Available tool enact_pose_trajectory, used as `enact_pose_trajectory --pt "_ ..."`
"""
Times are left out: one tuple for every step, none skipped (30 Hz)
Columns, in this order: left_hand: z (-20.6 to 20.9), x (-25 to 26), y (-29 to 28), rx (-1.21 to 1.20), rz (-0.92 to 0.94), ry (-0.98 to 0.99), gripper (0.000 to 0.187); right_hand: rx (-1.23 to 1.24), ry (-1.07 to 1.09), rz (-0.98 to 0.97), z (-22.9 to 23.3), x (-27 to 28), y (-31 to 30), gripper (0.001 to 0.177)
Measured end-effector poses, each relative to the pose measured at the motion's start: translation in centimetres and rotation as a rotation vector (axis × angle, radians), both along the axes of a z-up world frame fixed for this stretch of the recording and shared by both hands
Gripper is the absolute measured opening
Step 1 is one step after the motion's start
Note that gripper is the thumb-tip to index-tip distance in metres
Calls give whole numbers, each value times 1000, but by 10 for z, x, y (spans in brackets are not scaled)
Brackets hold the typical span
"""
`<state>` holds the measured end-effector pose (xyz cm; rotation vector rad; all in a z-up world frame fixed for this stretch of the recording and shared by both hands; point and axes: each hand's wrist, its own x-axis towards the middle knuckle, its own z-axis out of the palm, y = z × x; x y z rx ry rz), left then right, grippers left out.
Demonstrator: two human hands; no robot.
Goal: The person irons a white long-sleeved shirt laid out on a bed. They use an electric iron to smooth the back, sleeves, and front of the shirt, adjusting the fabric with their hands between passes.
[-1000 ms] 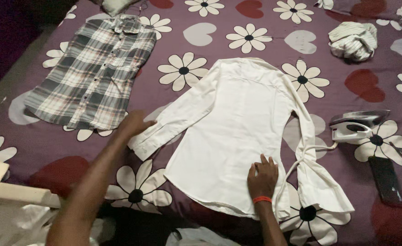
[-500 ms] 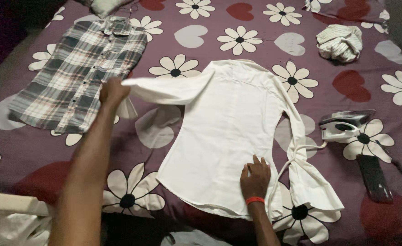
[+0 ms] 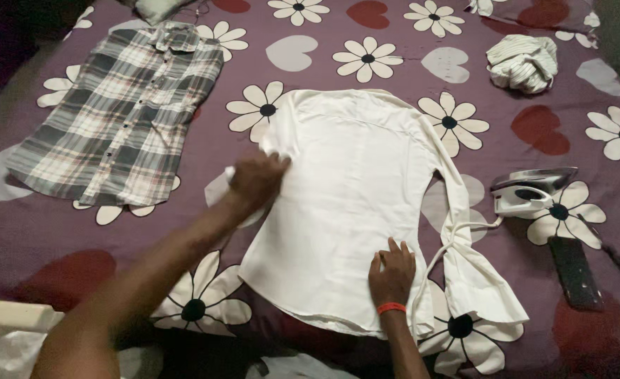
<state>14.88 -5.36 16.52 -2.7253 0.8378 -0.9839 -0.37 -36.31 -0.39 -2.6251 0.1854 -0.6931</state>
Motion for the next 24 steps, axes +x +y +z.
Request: enact_pose_trajectory --pt "-17 -21 -11 -29 -138 143 17 8 -10 1 0 0 1 16" --pt "-33 -38 -24 18 -117 276 11 3 -2 -2 -1 0 1 16" --pt "-49 -57 -31 49 -104 369 12 -1 7 -5 -1 0 0 16" --pt "-62 -72 -37 80 -91 461 13 -5 16 -8 -1 0 -1 16" --pt "-75 -84 -39 101 -55 507 16 -7 11 -5 -2 -1 -1 15" --pt "-86 -93 -40 121 -20 553 20 -9 5 -1 -3 -2 -1 15" --pt "-94 -99 -42 140 17 593 24 -12 -6 2 -2 1 -2 14" --pt "-102 -105 -44 117 23 604 31 -12 -2 5 -2 3 -2 14" --pt "-110 -113 -47 95 25 617 38 -12 5 5 -3 2 -2 14" --pt "-115 -117 -49 72 28 630 44 -12 12 6 -3 2 -3 14" --pt "-116 -118 -49 61 19 621 42 -9 2 10 -4 2 -3 14" --pt "-116 -119 -49 51 10 612 39 -6 -7 14 -5 2 -3 14" --pt "-114 -119 -49 38 2 602 37 -5 -16 19 -6 2 -3 14" --pt "-109 -121 -49 54 17 594 34 -7 -21 22 -6 1 -3 14" --pt "-103 -120 -48 71 31 582 32 -8 -29 23 -7 1 -3 14" --pt "-95 -118 -48 88 44 570 29 -10 -36 23 -6 2 -3 14" --pt "-87 -116 -49 97 72 582 26 -5 -19 21 -6 1 -3 14" --pt "-79 -115 -51 106 100 595 23 0 -2 19 -6 0 -3 15" --pt "-70 -116 -53 116 127 607 21 6 14 16 -5 0 -3 15" --pt "-62 -119 -53 121 115 654 30 4 10 16 -5 1 -3 15" --pt "-55 -126 -52 126 103 702 40 2 5 16 -4 1 -3 15" --pt "-48 -132 -52 130 91 751 50 1 1 17 -4 0 -2 15" --pt "-42 -135 -53 156 92 893 55 -3 0 18 -4 1 -2 15" --pt "-39 -138 -55 181 93 1035 63 -6 -2 19 -3 2 -1 15"
